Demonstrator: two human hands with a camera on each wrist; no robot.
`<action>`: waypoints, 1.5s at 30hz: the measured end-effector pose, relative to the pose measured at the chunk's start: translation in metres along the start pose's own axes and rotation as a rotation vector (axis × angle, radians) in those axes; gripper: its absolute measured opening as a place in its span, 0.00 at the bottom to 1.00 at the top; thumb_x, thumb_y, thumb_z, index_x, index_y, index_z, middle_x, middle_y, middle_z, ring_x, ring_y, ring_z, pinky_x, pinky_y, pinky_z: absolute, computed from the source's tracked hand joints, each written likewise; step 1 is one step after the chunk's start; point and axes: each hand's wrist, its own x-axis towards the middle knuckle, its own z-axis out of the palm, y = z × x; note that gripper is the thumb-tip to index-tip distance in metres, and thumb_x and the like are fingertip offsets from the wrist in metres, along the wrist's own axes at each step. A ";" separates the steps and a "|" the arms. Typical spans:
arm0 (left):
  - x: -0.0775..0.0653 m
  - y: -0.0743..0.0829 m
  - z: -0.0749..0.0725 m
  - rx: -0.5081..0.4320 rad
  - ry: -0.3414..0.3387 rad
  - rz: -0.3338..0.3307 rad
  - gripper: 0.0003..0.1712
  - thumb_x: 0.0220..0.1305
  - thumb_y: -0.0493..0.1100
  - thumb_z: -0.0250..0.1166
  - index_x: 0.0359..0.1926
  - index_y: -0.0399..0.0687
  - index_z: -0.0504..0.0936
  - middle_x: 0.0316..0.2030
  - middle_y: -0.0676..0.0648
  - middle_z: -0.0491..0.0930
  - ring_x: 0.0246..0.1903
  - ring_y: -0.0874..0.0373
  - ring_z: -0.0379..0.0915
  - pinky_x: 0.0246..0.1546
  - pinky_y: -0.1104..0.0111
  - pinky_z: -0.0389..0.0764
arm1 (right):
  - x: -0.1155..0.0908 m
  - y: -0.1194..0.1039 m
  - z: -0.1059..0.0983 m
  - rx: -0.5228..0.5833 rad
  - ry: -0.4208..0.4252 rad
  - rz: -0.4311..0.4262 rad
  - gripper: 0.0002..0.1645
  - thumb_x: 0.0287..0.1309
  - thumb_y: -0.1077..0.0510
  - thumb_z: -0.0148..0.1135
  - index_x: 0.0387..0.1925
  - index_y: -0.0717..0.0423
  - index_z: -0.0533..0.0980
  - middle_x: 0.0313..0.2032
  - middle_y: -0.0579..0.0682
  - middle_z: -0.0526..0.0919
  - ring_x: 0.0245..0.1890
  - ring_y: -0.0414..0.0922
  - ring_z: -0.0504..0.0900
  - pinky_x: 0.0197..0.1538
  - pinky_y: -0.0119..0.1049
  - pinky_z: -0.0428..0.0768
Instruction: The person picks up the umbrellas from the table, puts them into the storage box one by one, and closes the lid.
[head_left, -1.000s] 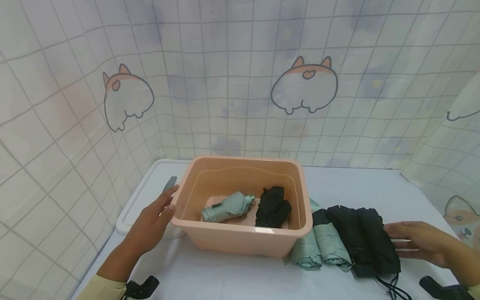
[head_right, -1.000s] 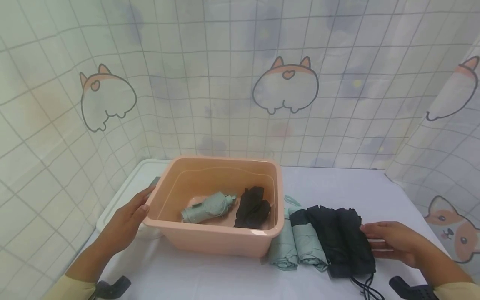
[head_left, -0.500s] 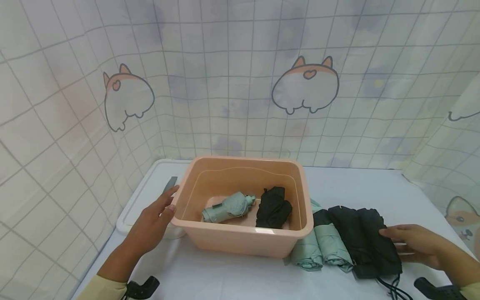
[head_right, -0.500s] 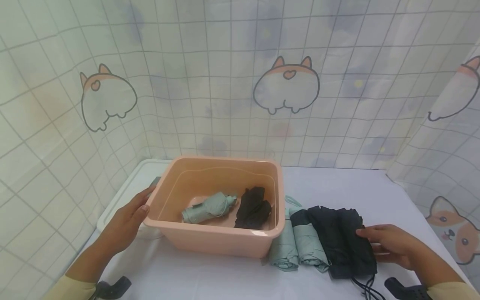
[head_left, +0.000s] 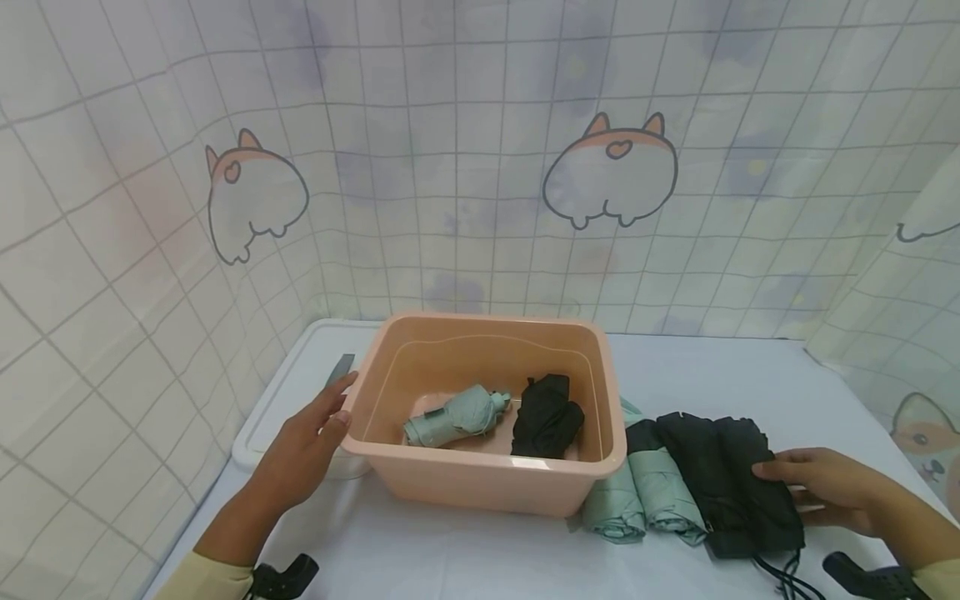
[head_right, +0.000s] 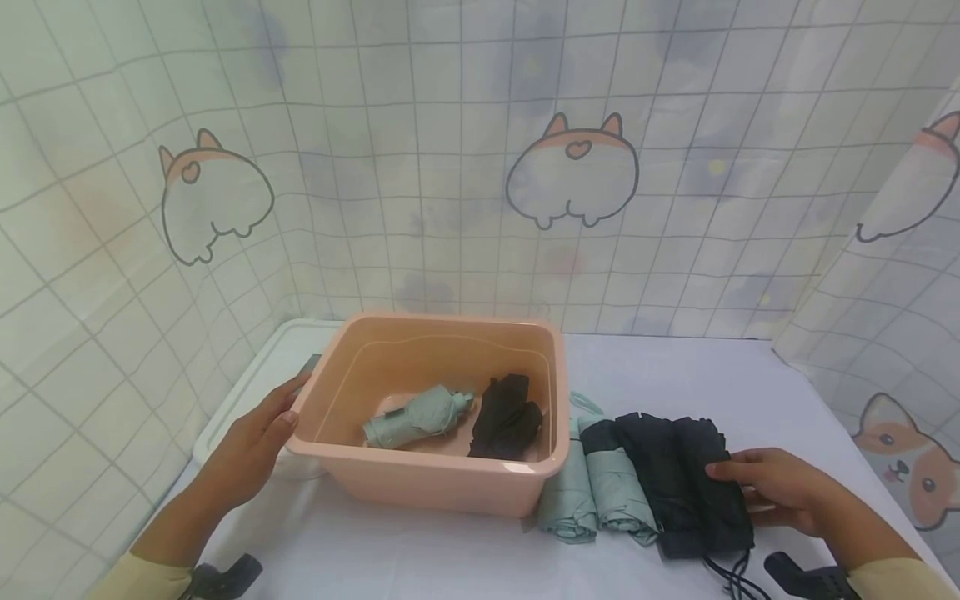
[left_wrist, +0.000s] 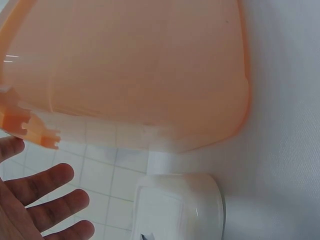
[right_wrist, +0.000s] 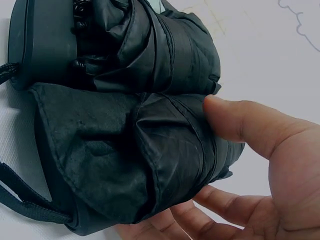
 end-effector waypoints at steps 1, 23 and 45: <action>0.000 0.000 0.000 0.000 0.002 0.001 0.31 0.82 0.59 0.42 0.81 0.65 0.55 0.70 0.37 0.69 0.66 0.34 0.69 0.55 0.34 0.74 | 0.000 -0.001 0.000 -0.006 0.003 -0.003 0.55 0.71 0.42 0.60 0.68 0.86 0.48 0.62 0.83 0.64 0.59 0.78 0.70 0.53 0.61 0.80; -0.003 -0.001 0.002 0.001 0.006 0.004 0.32 0.82 0.59 0.43 0.81 0.64 0.55 0.69 0.36 0.70 0.64 0.33 0.70 0.54 0.35 0.75 | -0.007 0.001 -0.008 -0.036 0.050 -0.017 0.59 0.71 0.42 0.60 0.68 0.89 0.43 0.62 0.84 0.64 0.59 0.77 0.71 0.54 0.59 0.80; -0.001 0.000 0.001 0.004 0.001 0.012 0.33 0.82 0.60 0.42 0.81 0.61 0.55 0.70 0.35 0.69 0.65 0.32 0.70 0.54 0.34 0.74 | -0.016 -0.011 -0.027 -0.010 0.076 -0.068 0.63 0.74 0.39 0.55 0.68 0.90 0.34 0.68 0.85 0.53 0.65 0.81 0.59 0.58 0.62 0.76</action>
